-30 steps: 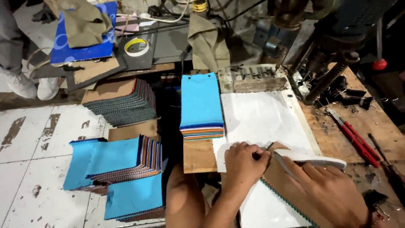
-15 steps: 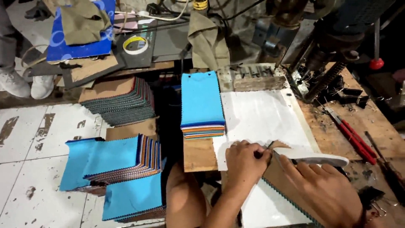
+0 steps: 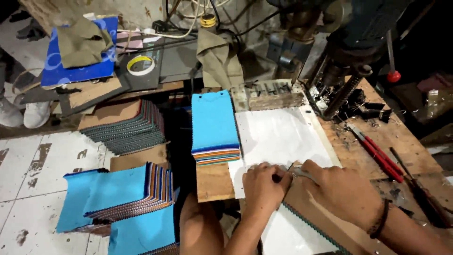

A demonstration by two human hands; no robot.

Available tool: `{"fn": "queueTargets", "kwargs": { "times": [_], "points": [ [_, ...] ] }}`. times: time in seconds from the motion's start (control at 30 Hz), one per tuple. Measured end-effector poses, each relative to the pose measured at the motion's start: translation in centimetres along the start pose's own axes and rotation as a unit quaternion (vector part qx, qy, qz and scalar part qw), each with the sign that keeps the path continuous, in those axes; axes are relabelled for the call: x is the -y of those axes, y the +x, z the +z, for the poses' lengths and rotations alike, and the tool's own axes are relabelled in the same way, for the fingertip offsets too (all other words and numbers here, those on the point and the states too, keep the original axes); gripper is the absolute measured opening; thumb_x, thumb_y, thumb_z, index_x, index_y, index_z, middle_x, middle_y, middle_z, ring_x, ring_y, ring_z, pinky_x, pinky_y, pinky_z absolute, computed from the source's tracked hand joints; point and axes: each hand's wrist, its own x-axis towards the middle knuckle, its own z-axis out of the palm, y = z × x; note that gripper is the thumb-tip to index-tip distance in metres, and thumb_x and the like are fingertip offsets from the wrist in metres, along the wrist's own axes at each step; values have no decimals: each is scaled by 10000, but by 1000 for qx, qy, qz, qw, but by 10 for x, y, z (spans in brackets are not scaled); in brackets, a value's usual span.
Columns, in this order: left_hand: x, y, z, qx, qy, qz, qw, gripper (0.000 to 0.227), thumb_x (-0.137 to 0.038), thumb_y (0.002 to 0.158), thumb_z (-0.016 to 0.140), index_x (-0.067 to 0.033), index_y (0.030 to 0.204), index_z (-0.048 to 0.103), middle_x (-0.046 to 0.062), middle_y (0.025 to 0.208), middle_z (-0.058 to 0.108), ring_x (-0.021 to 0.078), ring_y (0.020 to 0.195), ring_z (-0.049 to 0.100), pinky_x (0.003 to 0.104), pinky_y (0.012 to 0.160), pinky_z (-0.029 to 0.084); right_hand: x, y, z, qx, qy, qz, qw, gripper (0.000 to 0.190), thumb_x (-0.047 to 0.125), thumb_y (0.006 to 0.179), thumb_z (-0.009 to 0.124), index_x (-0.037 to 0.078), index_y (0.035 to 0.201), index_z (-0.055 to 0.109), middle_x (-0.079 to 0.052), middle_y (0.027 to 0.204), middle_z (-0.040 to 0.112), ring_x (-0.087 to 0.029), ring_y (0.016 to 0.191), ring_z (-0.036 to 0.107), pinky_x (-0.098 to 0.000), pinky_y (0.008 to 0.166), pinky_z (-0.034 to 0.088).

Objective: Preparing fabric sample swatches by aligning stacks, drilling holes with a drill press, and trimming edges with a utility knife.

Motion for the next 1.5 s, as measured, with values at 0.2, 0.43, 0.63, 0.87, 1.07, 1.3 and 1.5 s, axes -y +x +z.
{"fn": "queueTargets", "kwargs": {
  "times": [0.2, 0.43, 0.63, 0.87, 1.07, 1.3, 1.5],
  "points": [
    [1, -2, 3, -16, -1, -3, 1000, 220, -459, 878, 723, -262, 819, 800, -7, 820, 692, 278, 961, 619, 445, 870, 417, 2, -14, -39, 75, 246, 108, 960, 340, 549, 976, 482, 357, 1200, 651, -102, 644, 695, -265, 612, 643, -365, 599, 439],
    [11, -3, 16, -55, 1, 19, 998, 223, -460, 868, 744, -260, 789, 804, -56, 747, 638, 235, 910, 624, 434, 837, 429, -8, -23, 9, -17, 221, 104, 970, 353, 609, 948, 449, 425, 1205, 606, -17, 440, 515, -170, 362, 520, -318, 411, 354],
    [5, -4, 12, -70, -1, 26, 997, 175, -415, 829, 778, -257, 757, 796, -50, 692, 619, 239, 859, 629, 435, 802, 452, -7, -28, -4, 68, 151, 116, 979, 385, 654, 952, 381, 511, 1293, 487, -23, 667, 755, -262, 606, 715, -371, 585, 474],
    [0, -3, 4, -21, 7, -5, 1000, 194, -444, 875, 741, -270, 823, 809, -32, 768, 646, 230, 898, 608, 437, 874, 425, -5, -27, 13, 77, 96, 112, 986, 370, 652, 966, 337, 560, 1319, 393, 45, 743, 770, -227, 697, 754, -385, 622, 523],
    [3, -2, 8, -50, 11, 19, 998, 241, -462, 878, 749, -244, 783, 791, -24, 762, 646, 249, 906, 609, 437, 847, 429, 0, -32, 22, 8, 75, 87, 993, 441, 615, 908, 464, 460, 1313, 387, 101, 917, 786, -305, 843, 774, -497, 659, 557],
    [3, -5, 8, -67, 1, 23, 998, 214, -444, 855, 765, -254, 762, 799, -33, 721, 644, 249, 879, 624, 446, 815, 434, -5, -35, 36, -74, -26, 79, 994, 407, 703, 904, 432, 566, 1287, 413, 163, 754, 755, -218, 582, 720, -413, 471, 505],
    [5, -4, 9, -57, 16, 25, 998, 243, -465, 876, 740, -254, 777, 807, -22, 748, 641, 253, 917, 620, 447, 814, 420, 5, -33, 34, -160, -40, 17, 986, 498, 642, 921, 445, 508, 1401, 423, 91, 712, 751, -236, 451, 703, -400, 361, 480]
  ]
}}
